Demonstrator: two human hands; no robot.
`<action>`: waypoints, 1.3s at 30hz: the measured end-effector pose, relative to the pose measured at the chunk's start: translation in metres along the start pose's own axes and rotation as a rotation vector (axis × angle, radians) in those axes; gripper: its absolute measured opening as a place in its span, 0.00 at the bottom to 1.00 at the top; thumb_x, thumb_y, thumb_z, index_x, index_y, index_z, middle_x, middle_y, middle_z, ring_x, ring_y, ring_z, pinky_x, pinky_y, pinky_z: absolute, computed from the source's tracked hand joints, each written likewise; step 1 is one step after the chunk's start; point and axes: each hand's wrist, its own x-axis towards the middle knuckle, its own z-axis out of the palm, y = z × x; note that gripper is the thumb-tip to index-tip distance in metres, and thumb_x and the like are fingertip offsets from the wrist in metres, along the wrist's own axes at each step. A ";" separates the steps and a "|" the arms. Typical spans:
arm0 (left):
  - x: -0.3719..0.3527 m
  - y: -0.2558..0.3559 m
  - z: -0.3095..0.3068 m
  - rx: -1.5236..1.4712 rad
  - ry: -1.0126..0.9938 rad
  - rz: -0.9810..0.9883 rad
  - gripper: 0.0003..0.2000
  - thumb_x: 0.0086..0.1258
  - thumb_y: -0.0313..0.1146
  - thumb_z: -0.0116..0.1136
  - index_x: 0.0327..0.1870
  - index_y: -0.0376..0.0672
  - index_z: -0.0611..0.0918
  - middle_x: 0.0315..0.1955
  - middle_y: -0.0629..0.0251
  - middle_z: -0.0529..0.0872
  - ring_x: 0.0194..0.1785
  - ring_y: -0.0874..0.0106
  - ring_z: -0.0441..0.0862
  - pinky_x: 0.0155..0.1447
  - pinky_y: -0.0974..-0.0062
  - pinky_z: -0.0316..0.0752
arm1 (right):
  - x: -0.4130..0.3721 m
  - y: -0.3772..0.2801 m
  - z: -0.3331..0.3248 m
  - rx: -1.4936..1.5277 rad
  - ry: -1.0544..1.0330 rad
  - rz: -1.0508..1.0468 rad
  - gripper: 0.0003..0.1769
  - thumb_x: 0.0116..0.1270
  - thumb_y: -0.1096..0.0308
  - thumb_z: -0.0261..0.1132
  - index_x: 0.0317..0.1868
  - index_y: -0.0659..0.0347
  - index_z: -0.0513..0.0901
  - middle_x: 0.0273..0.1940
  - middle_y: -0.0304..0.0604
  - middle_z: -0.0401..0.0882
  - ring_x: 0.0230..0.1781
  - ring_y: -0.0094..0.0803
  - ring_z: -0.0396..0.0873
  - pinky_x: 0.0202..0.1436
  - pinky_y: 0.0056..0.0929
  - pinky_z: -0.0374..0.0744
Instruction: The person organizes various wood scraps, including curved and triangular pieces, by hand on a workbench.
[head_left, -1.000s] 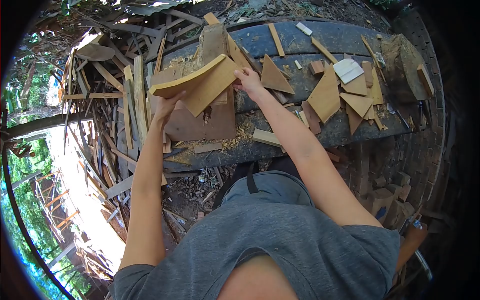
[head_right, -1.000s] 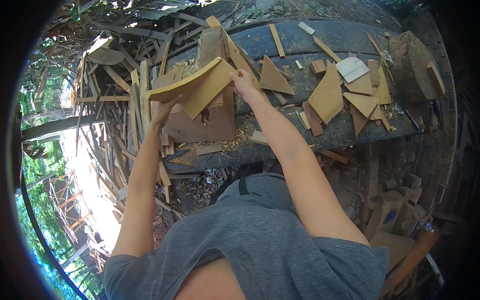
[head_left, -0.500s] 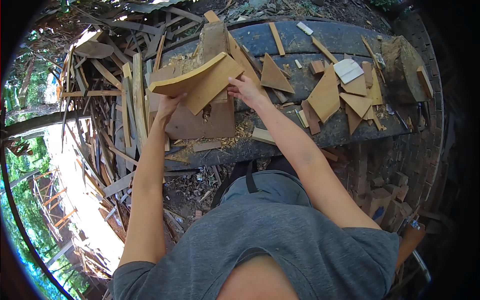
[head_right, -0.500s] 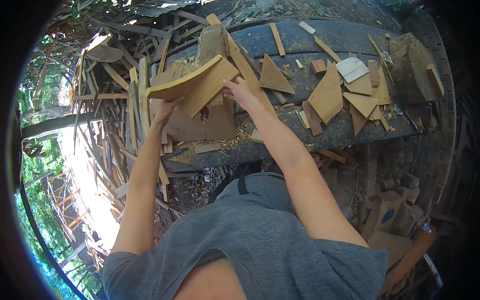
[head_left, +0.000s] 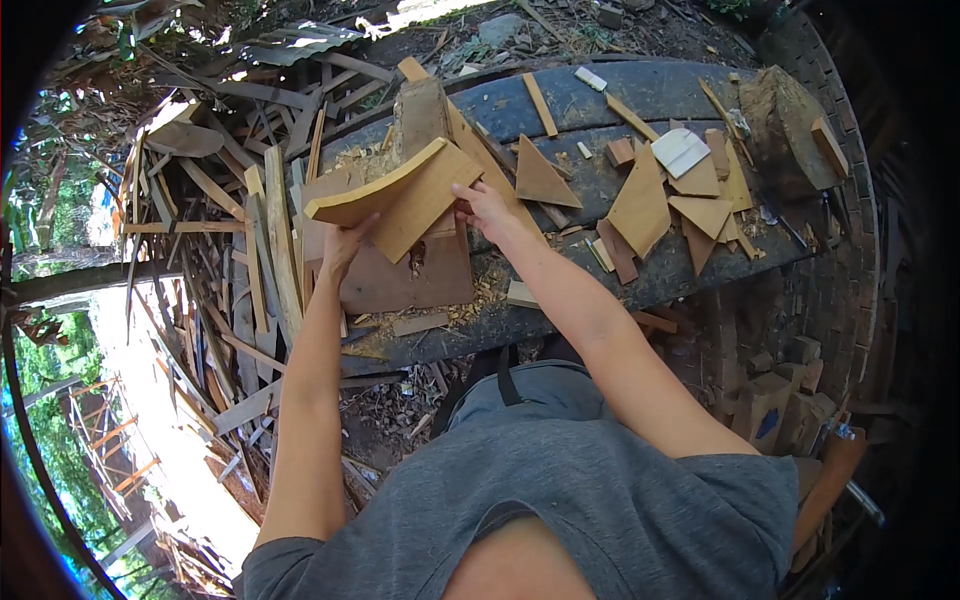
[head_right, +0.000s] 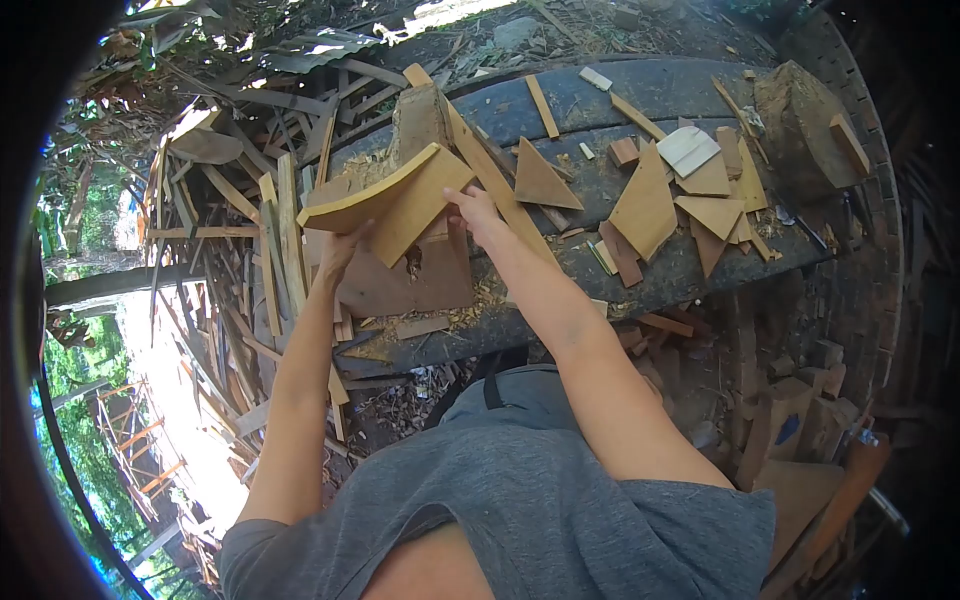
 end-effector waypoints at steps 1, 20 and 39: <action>0.001 -0.005 -0.001 -0.040 0.047 0.045 0.22 0.57 0.31 0.71 0.52 0.35 0.79 0.44 0.62 0.84 0.45 0.71 0.81 0.49 0.73 0.75 | -0.004 -0.004 0.000 0.004 0.003 -0.006 0.16 0.65 0.61 0.67 0.48 0.59 0.77 0.40 0.37 0.79 0.38 0.27 0.79 0.40 0.27 0.80; -0.013 -0.007 -0.072 -0.167 0.358 0.101 0.17 0.59 0.31 0.70 0.48 0.35 0.81 0.42 0.66 0.84 0.45 0.74 0.79 0.53 0.77 0.72 | -0.048 0.038 0.082 -1.233 -0.053 -1.299 0.12 0.56 0.67 0.64 0.42 0.48 0.83 0.47 0.33 0.77 0.49 0.34 0.74 0.48 0.32 0.78; 0.011 -0.003 -0.017 0.040 -0.028 0.025 0.19 0.61 0.33 0.68 0.51 0.37 0.81 0.45 0.63 0.84 0.48 0.74 0.79 0.51 0.74 0.74 | 0.020 0.003 0.006 -0.446 0.237 -0.408 0.19 0.62 0.65 0.62 0.54 0.57 0.80 0.31 0.43 0.82 0.34 0.32 0.82 0.43 0.33 0.76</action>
